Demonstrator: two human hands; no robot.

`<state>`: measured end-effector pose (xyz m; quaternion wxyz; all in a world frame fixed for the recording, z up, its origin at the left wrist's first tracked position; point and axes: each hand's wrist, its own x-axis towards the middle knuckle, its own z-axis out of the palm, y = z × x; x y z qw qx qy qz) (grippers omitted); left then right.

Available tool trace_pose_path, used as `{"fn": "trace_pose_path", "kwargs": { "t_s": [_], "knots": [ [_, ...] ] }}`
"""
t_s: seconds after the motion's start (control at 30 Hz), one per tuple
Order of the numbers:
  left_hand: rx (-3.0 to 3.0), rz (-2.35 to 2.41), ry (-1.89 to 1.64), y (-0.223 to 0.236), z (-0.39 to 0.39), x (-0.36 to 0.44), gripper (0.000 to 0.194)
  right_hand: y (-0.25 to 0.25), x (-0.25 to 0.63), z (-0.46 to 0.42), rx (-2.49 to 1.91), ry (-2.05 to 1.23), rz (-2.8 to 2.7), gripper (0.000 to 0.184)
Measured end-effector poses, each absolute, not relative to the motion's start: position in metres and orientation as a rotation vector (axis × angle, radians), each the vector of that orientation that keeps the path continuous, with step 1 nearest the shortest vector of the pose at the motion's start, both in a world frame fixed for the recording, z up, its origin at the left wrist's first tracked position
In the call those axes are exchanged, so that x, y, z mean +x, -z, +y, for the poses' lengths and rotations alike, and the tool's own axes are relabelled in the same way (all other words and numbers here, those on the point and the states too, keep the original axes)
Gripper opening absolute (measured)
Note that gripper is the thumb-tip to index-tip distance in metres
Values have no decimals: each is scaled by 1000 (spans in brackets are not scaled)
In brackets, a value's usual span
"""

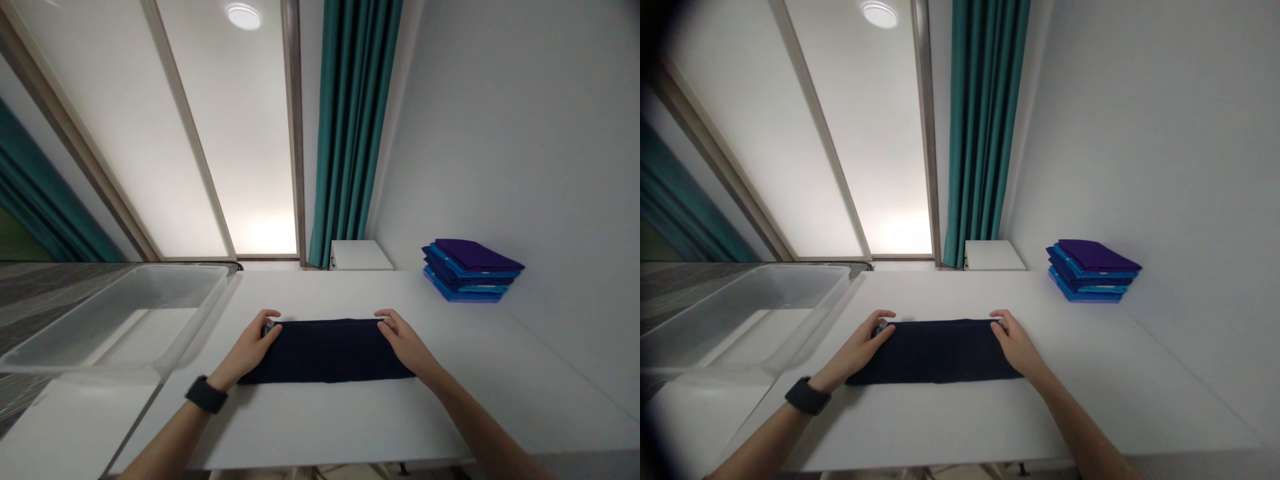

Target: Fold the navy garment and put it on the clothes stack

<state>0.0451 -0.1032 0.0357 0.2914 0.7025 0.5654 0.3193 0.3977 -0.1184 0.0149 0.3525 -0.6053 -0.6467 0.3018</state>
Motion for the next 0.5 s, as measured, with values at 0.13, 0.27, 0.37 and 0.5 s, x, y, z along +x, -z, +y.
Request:
{"fn": "trace_pose_path", "kwargs": {
  "t_s": [0.13,0.27,0.37,0.5],
  "knots": [
    [1972,1572,-826,-27,-82,54,31,-9,390,-94,-1622,-578,-1752,31],
    [2174,1623,-741,-22,-70,56,26,-14,390,-76,-1701,-590,-1944,31],
    [2335,1739,-547,-18,-66,57,30,-19,387,-68,-1839,-539,-2083,32],
    [2363,1802,-423,-16,-66,58,32,-21,376,-68,-1986,-394,-2159,34]
  ]
}}
